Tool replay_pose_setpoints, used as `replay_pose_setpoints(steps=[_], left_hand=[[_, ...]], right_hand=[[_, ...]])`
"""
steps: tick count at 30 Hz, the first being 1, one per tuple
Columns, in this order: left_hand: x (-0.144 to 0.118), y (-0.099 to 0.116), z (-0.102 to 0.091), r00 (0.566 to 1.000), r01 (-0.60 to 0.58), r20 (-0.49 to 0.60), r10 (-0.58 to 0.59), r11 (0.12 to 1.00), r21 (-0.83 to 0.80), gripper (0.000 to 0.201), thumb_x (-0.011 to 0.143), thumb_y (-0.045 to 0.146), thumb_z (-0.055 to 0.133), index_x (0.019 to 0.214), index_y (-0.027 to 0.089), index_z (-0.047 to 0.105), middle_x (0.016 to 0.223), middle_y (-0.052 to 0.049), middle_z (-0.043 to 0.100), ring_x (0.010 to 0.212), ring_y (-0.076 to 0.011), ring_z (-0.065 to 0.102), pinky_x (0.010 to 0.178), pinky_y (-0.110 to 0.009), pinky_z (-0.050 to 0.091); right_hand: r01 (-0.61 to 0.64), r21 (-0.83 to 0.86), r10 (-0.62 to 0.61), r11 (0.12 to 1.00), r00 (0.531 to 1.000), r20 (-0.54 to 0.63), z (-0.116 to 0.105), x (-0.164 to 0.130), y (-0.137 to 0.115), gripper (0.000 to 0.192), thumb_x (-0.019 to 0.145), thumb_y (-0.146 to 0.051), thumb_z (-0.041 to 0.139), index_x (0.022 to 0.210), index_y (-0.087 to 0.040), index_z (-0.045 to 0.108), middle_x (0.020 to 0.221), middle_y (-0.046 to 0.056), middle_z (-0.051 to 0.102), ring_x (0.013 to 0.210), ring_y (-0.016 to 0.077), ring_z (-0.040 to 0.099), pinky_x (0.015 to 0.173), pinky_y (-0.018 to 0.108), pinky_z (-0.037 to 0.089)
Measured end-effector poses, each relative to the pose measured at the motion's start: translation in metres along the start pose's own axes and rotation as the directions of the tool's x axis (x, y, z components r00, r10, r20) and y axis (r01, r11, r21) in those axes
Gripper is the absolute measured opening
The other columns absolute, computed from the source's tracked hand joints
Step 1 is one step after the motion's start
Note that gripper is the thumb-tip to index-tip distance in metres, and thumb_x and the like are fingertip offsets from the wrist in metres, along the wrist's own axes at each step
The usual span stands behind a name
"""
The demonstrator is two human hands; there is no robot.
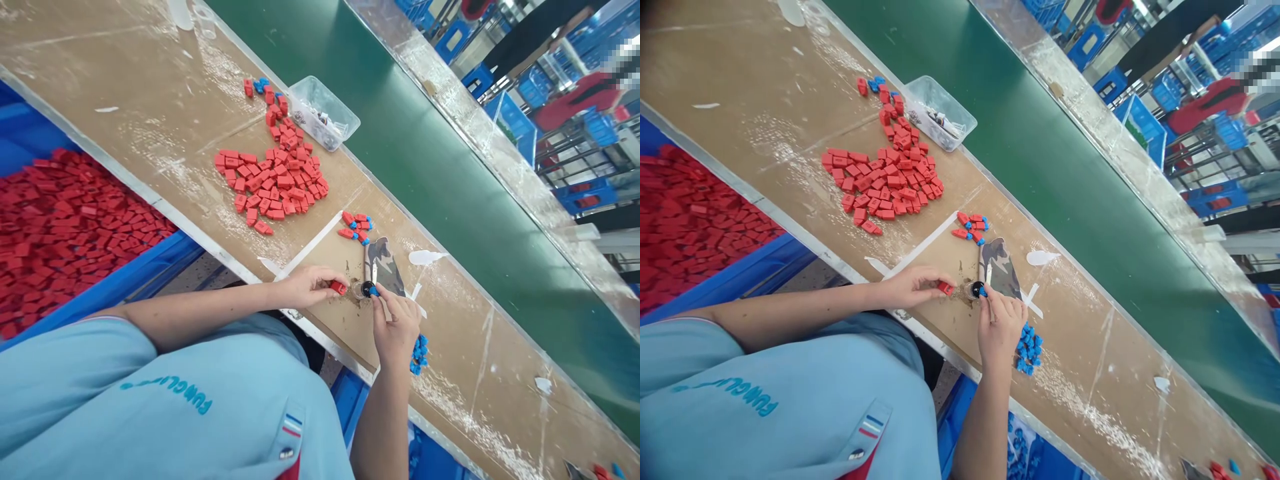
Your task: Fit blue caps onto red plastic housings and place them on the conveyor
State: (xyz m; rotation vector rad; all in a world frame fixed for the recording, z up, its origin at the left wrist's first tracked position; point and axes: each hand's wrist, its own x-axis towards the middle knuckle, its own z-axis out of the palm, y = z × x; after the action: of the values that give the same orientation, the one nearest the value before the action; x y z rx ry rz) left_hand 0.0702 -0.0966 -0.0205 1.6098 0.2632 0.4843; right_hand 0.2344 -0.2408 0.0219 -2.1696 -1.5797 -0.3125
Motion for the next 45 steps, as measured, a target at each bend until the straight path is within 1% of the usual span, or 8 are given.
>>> replay_pose_setpoints(steps=[4, 8, 15, 23, 30, 35, 40, 45], left_hand=[[0.000, -0.007, 0.002, 0.999, 0.049, -0.014, -0.051, 0.994, -0.103, 0.024, 0.084, 0.017, 0.058, 0.106, 0.011, 0.063, 0.097, -0.008, 0.068, 0.087, -0.0145, 0.064, 0.081, -0.026, 0.052], [-0.001, -0.013, 0.005, 0.994, 0.086, -0.052, -0.098, 0.976, -0.198, 0.022, 0.081, 0.019, 0.063, 0.101, 0.012, 0.060, 0.091, -0.006, 0.067, 0.084, -0.0136, 0.064, 0.079, -0.026, 0.052], [-0.001, -0.014, 0.004, 0.997, 0.050, -0.045, -0.057, 0.989, -0.143, 0.014, 0.081, 0.019, 0.062, 0.093, 0.012, 0.060, 0.090, -0.007, 0.067, 0.083, -0.0145, 0.065, 0.080, -0.028, 0.053], [-0.005, -0.014, 0.003, 0.999, 0.023, -0.031, -0.025, 0.998, -0.064, 0.015, 0.082, 0.020, 0.062, 0.096, 0.013, 0.061, 0.092, -0.006, 0.068, 0.085, -0.0146, 0.065, 0.080, -0.027, 0.053], [-0.006, -0.012, 0.001, 1.000, -0.016, 0.011, 0.016, 0.999, 0.045, 0.016, 0.083, 0.017, 0.059, 0.098, 0.013, 0.062, 0.093, -0.007, 0.068, 0.084, -0.0147, 0.064, 0.079, -0.026, 0.052], [-0.007, -0.009, -0.002, 0.996, -0.093, 0.020, 0.091, 0.982, 0.165, 0.013, 0.085, 0.020, 0.059, 0.095, 0.014, 0.064, 0.090, -0.008, 0.068, 0.082, -0.0157, 0.062, 0.077, -0.027, 0.049], [-0.009, -0.007, -0.004, 0.977, -0.191, 0.141, 0.161, 0.953, 0.233, 0.013, 0.090, 0.020, 0.051, 0.092, 0.014, 0.063, 0.087, -0.009, 0.067, 0.082, -0.0165, 0.060, 0.077, -0.026, 0.047], [-0.009, -0.007, -0.005, 0.962, -0.231, 0.203, 0.183, 0.942, 0.243, 0.015, 0.091, 0.020, 0.049, 0.090, 0.013, 0.062, 0.080, -0.008, 0.063, 0.076, -0.0162, 0.057, 0.071, -0.025, 0.044]], right_hand=[[-0.025, 0.022, 0.025, 0.999, 1.000, 0.000, 0.002, -0.001, -0.001, 0.027, 0.093, -0.036, 0.050, 0.099, -0.021, 0.072, 0.079, 0.005, 0.071, 0.077, 0.0193, 0.059, 0.082, 0.035, 0.040], [-0.168, 0.099, 0.171, 0.981, 0.985, -0.015, 0.001, -0.005, 0.000, 0.029, 0.090, -0.043, 0.054, 0.097, -0.022, 0.072, 0.081, 0.005, 0.070, 0.078, 0.0197, 0.060, 0.083, 0.036, 0.042], [-0.393, 0.315, 0.403, 0.864, 0.915, 0.038, -0.007, -0.010, -0.010, 0.029, 0.081, -0.046, 0.065, 0.093, -0.021, 0.072, 0.080, 0.004, 0.069, 0.076, 0.0188, 0.061, 0.076, 0.034, 0.048], [-0.339, 0.445, 0.310, 0.829, 0.941, 0.140, 0.004, -0.014, -0.042, 0.024, 0.081, -0.041, 0.066, 0.094, -0.021, 0.072, 0.083, 0.004, 0.071, 0.076, 0.0179, 0.061, 0.077, 0.034, 0.048], [-0.429, 0.481, 0.372, 0.764, 0.903, 0.215, 0.014, -0.017, -0.048, 0.028, 0.081, -0.043, 0.064, 0.095, -0.020, 0.072, 0.084, 0.006, 0.072, 0.077, 0.0190, 0.063, 0.078, 0.036, 0.050], [-0.411, 0.540, 0.376, 0.735, 0.909, 0.180, 0.015, -0.019, -0.050, 0.023, 0.080, -0.038, 0.067, 0.092, -0.019, 0.073, 0.085, 0.007, 0.073, 0.076, 0.0187, 0.064, 0.075, 0.036, 0.052], [-0.325, 0.567, 0.260, 0.757, 0.946, 0.196, 0.012, -0.020, -0.047, 0.012, 0.078, -0.030, 0.070, 0.086, -0.021, 0.074, 0.081, 0.005, 0.073, 0.069, 0.0164, 0.063, 0.065, 0.031, 0.052], [-0.354, 0.601, 0.284, 0.717, 0.935, 0.211, 0.012, -0.023, -0.046, 0.010, 0.075, -0.029, 0.071, 0.081, -0.021, 0.074, 0.080, 0.005, 0.073, 0.072, 0.0175, 0.064, 0.068, 0.033, 0.054]])
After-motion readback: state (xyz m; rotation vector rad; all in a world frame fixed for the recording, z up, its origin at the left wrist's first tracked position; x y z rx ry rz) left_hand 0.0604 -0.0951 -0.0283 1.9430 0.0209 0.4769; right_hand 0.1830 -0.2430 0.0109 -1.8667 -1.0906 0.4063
